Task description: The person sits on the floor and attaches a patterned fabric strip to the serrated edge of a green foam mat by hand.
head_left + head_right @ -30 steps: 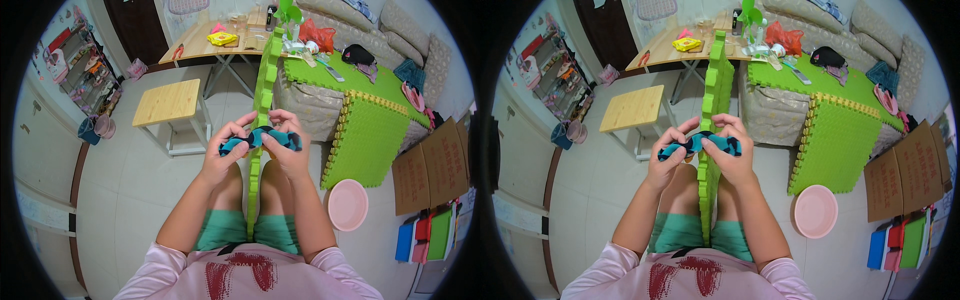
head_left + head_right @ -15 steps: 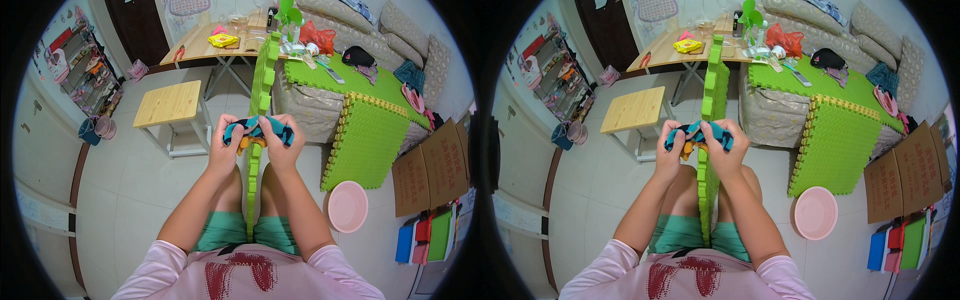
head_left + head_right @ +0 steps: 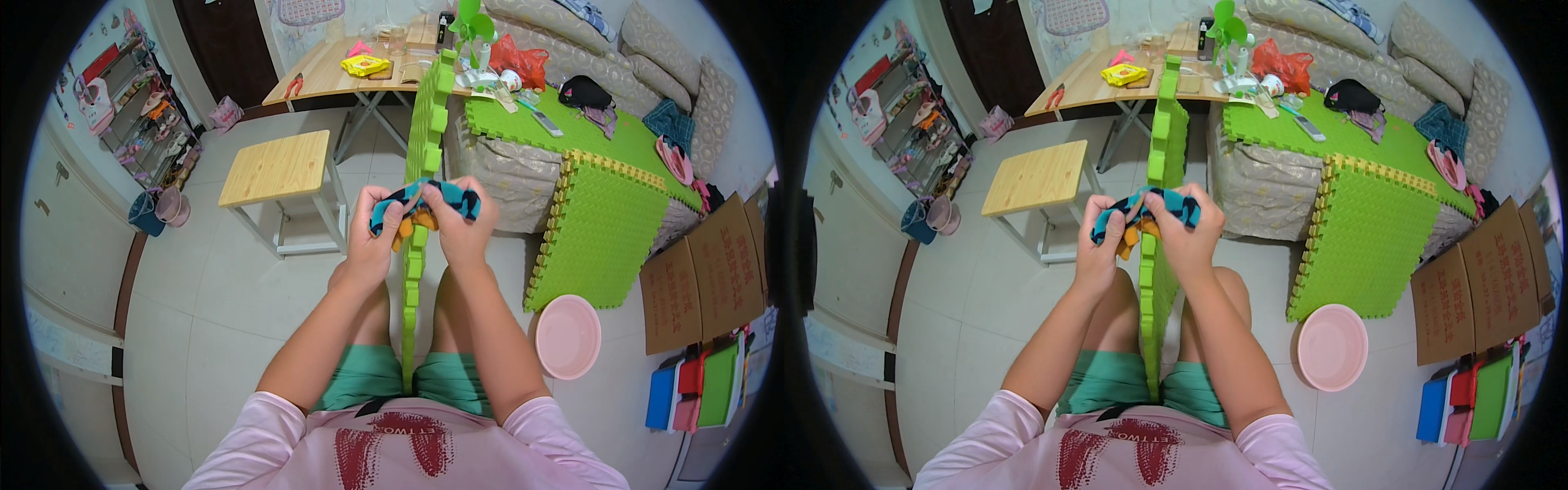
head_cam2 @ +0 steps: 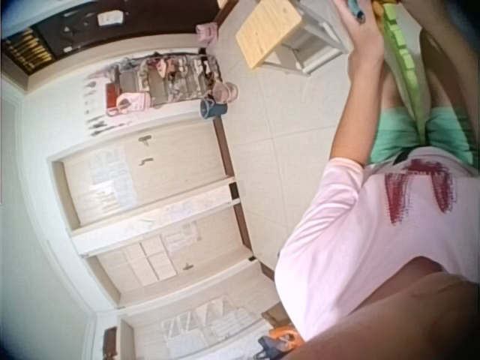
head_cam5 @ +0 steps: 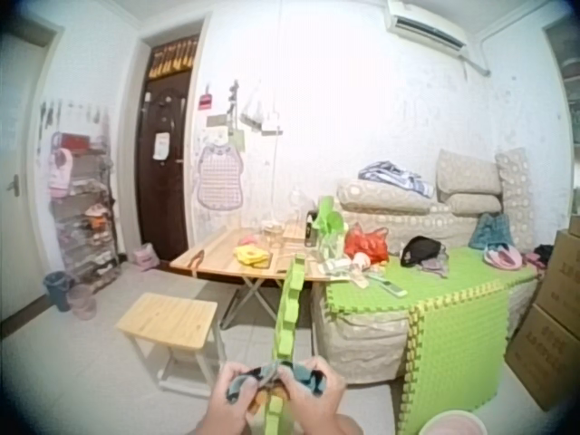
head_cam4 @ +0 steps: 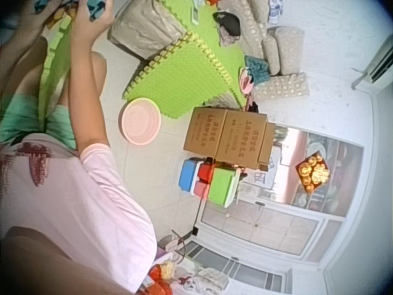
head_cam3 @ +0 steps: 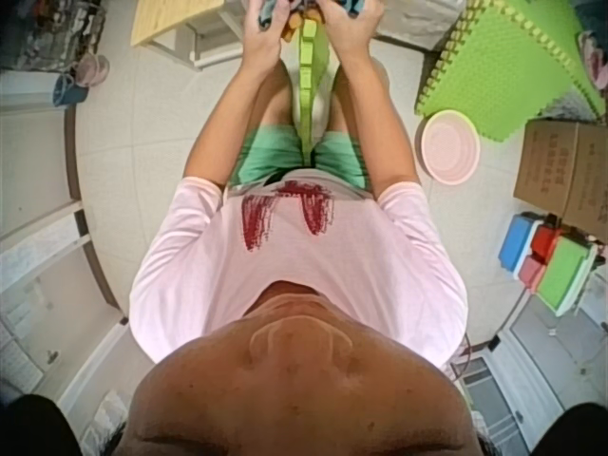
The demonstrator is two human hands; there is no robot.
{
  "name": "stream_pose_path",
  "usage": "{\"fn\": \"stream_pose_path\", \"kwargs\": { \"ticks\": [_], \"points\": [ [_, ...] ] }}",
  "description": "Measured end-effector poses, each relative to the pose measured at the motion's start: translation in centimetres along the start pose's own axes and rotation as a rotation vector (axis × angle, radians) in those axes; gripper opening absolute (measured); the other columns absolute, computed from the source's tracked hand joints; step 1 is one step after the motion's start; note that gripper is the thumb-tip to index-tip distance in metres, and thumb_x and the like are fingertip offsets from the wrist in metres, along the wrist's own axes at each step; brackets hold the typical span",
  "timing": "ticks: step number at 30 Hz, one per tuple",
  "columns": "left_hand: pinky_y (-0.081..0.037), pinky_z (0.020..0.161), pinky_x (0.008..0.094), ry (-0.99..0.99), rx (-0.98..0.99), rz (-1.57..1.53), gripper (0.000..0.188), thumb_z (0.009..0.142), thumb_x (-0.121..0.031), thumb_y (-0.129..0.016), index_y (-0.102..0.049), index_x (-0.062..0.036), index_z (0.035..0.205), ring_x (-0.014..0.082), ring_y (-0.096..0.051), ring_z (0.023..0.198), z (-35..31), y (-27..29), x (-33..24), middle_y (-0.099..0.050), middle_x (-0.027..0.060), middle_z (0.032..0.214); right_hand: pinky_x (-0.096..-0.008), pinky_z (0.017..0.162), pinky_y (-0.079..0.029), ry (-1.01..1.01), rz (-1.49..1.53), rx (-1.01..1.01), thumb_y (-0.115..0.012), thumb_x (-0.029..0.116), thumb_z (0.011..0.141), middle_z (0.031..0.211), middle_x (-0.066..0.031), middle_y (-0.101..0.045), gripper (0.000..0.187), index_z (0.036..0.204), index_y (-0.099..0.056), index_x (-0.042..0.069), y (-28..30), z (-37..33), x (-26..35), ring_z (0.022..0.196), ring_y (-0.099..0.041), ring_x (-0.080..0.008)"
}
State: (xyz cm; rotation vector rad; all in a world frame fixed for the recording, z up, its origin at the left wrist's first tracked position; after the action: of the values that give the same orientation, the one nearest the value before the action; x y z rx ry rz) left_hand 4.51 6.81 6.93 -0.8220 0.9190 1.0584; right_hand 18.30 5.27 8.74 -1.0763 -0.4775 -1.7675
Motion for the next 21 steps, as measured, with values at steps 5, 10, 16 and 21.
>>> {"fn": "stream_pose_path", "kwargs": {
  "ticks": [5, 10, 16, 21],
  "points": [
    [-0.034, 0.056, 0.0181, -0.042, -0.109, -0.012, 0.025, 0.092, -0.032, -0.051, -0.043, -0.0090, 0.093, 0.0039, -0.041, 0.068, 1.2, 0.6, 0.6, -0.047, -0.0020, 0.077, -0.0209, 0.055, -0.043, 0.001, 0.062, 0.093, -0.072, 0.004, 0.072, 0.067, -0.0034, -0.060, 0.023, 0.066, -0.050, 0.000, -0.8, 0.4, -0.9, 0.060, -0.051, -0.0061],
    [-0.034, 0.056, 0.0188, 0.009, -0.035, -0.026, 0.024, 0.092, -0.031, -0.051, -0.043, -0.0087, 0.092, 0.0040, -0.041, 0.066, -0.3, 0.4, 0.1, -0.047, -0.0029, 0.075, -0.0224, 0.055, -0.044, 0.037, 0.060, 0.074, -0.071, 0.004, 0.071, 0.068, -0.0061, -0.061, 0.023, 0.065, -0.050, -0.001, -0.2, -1.0, 0.5, 0.060, -0.051, -0.0075],
    [-0.034, 0.055, 0.0184, 0.029, -0.006, -0.055, 0.023, 0.092, -0.030, -0.051, -0.044, -0.0086, 0.090, 0.0036, -0.041, 0.066, -2.7, -0.4, -0.5, -0.047, -0.0029, 0.075, -0.0233, 0.044, -0.035, 0.029, -0.073, -0.012, -0.074, 0.013, 0.070, 0.051, -0.0006, -0.049, 0.028, 0.063, -0.050, 0.000, 0.9, -2.2, 1.7, 0.049, -0.041, -0.0060],
    [-0.034, 0.056, 0.0186, 0.010, -0.068, -0.111, 0.020, 0.092, -0.027, -0.051, -0.044, -0.0089, 0.090, 0.0039, -0.040, 0.067, -5.3, -0.4, -0.6, -0.047, -0.0029, 0.075, -0.0249, 0.054, -0.040, 0.221, -0.086, 0.113, -0.076, 0.010, 0.064, 0.069, -0.0067, -0.052, 0.028, 0.068, -0.050, -0.002, 1.9, -5.2, 2.1, 0.063, -0.050, -0.0108]
  ]
}}
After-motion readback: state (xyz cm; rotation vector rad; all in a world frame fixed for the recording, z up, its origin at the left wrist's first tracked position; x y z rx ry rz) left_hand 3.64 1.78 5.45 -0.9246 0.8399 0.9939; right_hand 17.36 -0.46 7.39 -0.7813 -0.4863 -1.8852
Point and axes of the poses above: each hand's wrist, its own z-axis towards the middle knuckle, its own y-axis out of the back of the hand, x = y × z, the point moved 3 cm from there along z, towards the middle knuckle
